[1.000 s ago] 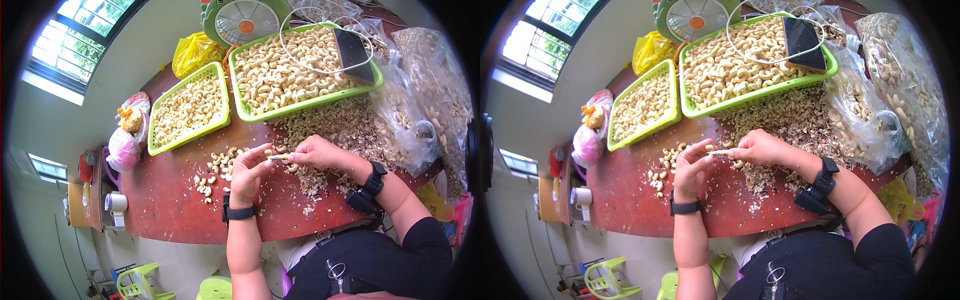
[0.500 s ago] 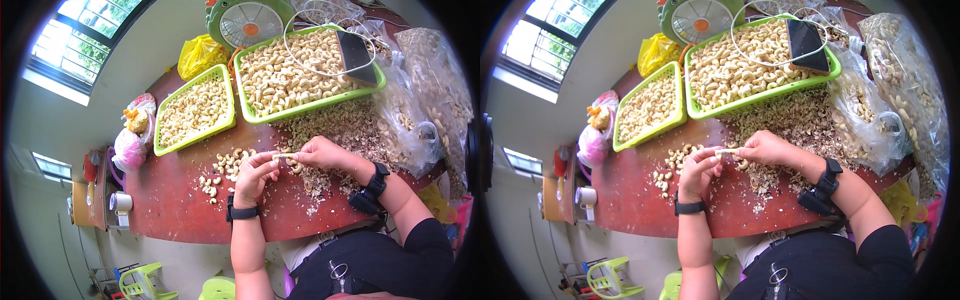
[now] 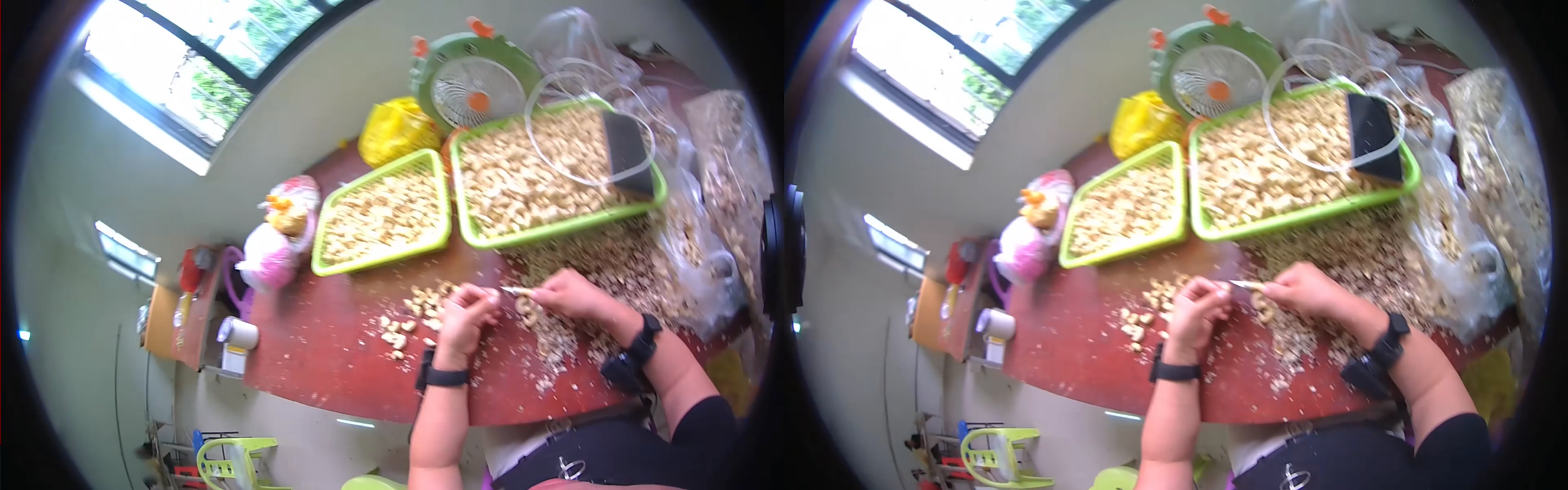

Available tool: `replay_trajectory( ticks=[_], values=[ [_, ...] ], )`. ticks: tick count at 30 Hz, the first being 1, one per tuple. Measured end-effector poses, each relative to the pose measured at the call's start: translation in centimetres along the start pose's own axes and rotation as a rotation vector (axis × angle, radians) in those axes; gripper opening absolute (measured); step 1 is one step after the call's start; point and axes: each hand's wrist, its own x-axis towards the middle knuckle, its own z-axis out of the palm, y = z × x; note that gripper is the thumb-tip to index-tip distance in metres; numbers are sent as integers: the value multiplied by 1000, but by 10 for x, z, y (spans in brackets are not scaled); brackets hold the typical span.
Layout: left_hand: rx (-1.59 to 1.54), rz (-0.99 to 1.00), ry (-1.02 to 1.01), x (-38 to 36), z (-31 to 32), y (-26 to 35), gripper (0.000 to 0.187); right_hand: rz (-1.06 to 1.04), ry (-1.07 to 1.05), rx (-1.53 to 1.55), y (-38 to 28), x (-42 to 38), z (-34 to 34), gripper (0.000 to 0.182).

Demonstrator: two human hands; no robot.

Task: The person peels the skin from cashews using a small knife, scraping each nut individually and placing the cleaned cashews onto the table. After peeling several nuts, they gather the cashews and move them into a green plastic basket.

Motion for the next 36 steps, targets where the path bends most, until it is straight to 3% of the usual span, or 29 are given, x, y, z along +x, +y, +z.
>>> replay_trajectory(
  ticks=[2, 10, 11, 15, 19, 26, 36],
  values=[
    [-31, -45, -34, -2, 3, 3, 12, 128, -13, 85, -4, -2, 0, 38],
    [-18, -48, -123, -7, 9, 7, 23, 144, 2, 99, -24, -13, -2, 35],
    [3, -4, -128, -8, 11, 8, 33, 132, -1, 103, -14, -9, -2, 35],
    [66, 4, -198, -12, 18, 13, 45, 106, -9, 99, -19, -11, -1, 35],
    [36, -2, -224, -10, 13, 8, 35, 56, 8, 21, -8, -7, 1, 36],
    [-35, -24, -225, -12, 13, 12, 37, 76, -53, 23, -15, -8, 2, 37],
    [114, 213, -246, -8, 11, 7, 33, 79, -83, 17, -10, -6, 5, 39]
  ],
)
